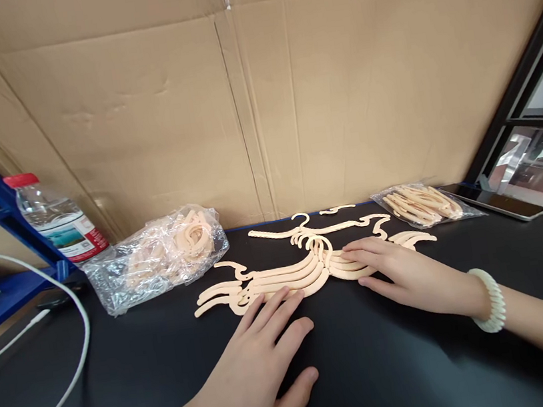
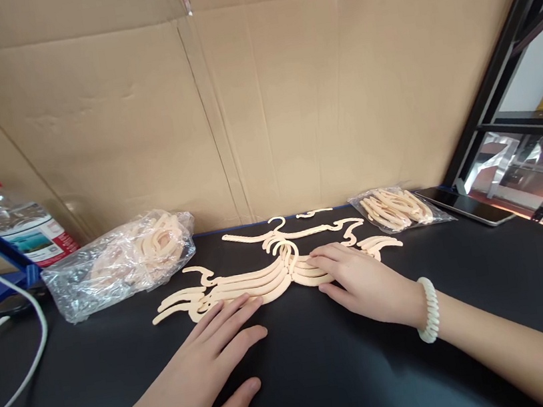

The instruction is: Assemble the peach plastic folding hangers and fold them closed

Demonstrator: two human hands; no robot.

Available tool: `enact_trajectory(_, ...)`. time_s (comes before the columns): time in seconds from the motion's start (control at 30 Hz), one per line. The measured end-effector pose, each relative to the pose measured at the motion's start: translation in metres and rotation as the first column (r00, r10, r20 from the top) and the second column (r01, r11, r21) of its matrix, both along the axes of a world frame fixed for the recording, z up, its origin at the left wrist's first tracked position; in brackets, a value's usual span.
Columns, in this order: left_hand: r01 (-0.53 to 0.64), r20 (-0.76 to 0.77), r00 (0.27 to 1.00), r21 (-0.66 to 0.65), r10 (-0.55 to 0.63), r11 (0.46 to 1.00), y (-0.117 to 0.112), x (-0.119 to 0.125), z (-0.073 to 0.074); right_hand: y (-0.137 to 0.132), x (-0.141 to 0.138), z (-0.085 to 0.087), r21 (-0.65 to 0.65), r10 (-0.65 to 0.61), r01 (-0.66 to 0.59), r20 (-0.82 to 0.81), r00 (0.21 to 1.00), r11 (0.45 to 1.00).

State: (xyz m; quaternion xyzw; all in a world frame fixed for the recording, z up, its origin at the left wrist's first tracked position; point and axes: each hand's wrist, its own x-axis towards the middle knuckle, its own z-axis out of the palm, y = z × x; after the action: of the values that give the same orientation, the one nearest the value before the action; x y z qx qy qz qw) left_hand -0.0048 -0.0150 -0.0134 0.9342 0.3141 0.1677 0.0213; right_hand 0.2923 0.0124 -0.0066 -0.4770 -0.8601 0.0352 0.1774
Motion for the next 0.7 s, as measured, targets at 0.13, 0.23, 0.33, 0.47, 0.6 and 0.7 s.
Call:
enact_trajectory(0.13, -0.003, -0.008, 1.000, -0.008, 0.003, 1.000, 0.0001, -0.0002, -0.0003, 0.0002, 0.0003, -0.0004, 0.011, 0.000, 0.000, -0.003, 1.000, 1.000)
enact_trajectory(0.23, 0.001, 0.002, 1.000, 0.000, -0.001, 1.000, 0.0003, -0.0006, -0.0010, 0.0004, 0.0006, -0.0010, 0.014, 0.004, -0.004, -0.009, 1.000, 1.000)
enact_trajectory(0.33, 0.010, 0.005, 1.000, 0.009, -0.010, 1.000, 0.0005, -0.0008, -0.0018, 0.0002, 0.0007, -0.0012, 0.006, -0.001, 0.001, -0.002, 1.000, 1.000)
enact_trajectory(0.47, 0.001, 0.001, 1.000, 0.006, -0.001, 1.000, 0.0002, -0.0008, -0.0021, 0.0002, 0.0007, -0.0006, -0.004, -0.003, 0.003, 0.015, 1.000, 1.000)
enact_trajectory(0.6, -0.007, -0.003, 1.000, -0.002, 0.007, 1.000, -0.0003, -0.0004, -0.0018, -0.0001, 0.0005, 0.0001, -0.006, -0.004, 0.004, 0.014, 1.000, 1.000)
enact_trajectory(0.7, 0.007, 0.012, 1.000, 0.009, -0.008, 1.000, -0.0003, -0.0001, -0.0015, -0.0010, -0.0003, 0.0011, -0.001, -0.001, 0.001, -0.006, 1.000, 1.000)
